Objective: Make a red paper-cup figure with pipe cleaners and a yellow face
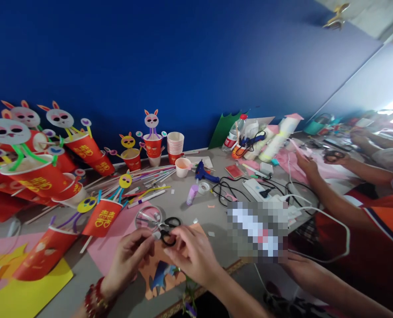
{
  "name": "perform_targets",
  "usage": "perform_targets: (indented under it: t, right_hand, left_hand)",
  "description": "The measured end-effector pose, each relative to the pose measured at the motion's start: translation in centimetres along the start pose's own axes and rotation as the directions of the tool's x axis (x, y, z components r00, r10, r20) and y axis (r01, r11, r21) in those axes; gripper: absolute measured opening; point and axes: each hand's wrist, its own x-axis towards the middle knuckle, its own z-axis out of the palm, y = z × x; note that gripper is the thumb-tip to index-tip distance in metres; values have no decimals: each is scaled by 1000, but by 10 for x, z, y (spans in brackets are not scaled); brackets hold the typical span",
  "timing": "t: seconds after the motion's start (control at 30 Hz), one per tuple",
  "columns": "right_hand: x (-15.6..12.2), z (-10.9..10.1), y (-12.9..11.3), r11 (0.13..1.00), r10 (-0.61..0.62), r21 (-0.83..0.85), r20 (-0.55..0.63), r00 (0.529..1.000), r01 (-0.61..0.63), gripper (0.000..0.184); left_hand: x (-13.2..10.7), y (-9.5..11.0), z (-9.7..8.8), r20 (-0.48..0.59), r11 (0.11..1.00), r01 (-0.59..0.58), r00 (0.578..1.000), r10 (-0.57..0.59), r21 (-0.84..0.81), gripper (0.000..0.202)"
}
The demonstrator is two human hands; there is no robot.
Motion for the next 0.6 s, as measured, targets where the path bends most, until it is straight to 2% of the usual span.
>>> perform_targets:
  t: [0.13, 0.2, 0.3, 0.4, 0.43, 0.53, 0.57, 0.6]
  right_hand:
    - [12, 19, -8, 999, -30, 17, 18, 999, 29, 19]
    - [13, 22, -9, 999, -31, 24, 24, 999, 30, 21]
    - [7, 15, -7, 997, 3, 80, -8, 1000, -3, 21]
    - [-16, -3, 1, 992, 11, 129, -145, 989, 7, 10]
    - [-29, -10, 5, 994, 16, 113, -216, 976, 8, 6]
    - [-79, -24, 24, 998, 64, 47, -402, 913, -49, 9]
    - [-96, -26, 32, 992, 124, 49, -475, 871, -114, 7]
    - [-111, -28, 39, 971, 236, 91, -532, 813, -222, 6]
  left_hand:
    - [1, 9, 3, 10, 992, -90, 996, 89, 85, 22]
    - [2, 9, 2, 3, 990, -98, 995, 98, 98, 21]
    - [1, 1, 1, 28, 998, -27, 999, 25, 64, 24]
    - [0, -5, -2, 31, 1000, 23, 999, -23, 7, 26]
    - [0, -6, -2, 20, 1000, 16, 1000, -16, -9, 26]
    - [3, -5, -2, -15, 999, -14, 1000, 14, -33, 26]
    - [4, -4, -1, -24, 999, -18, 1000, 18, -35, 26]
    - [4, -3, -1, -30, 999, -20, 999, 19, -33, 26]
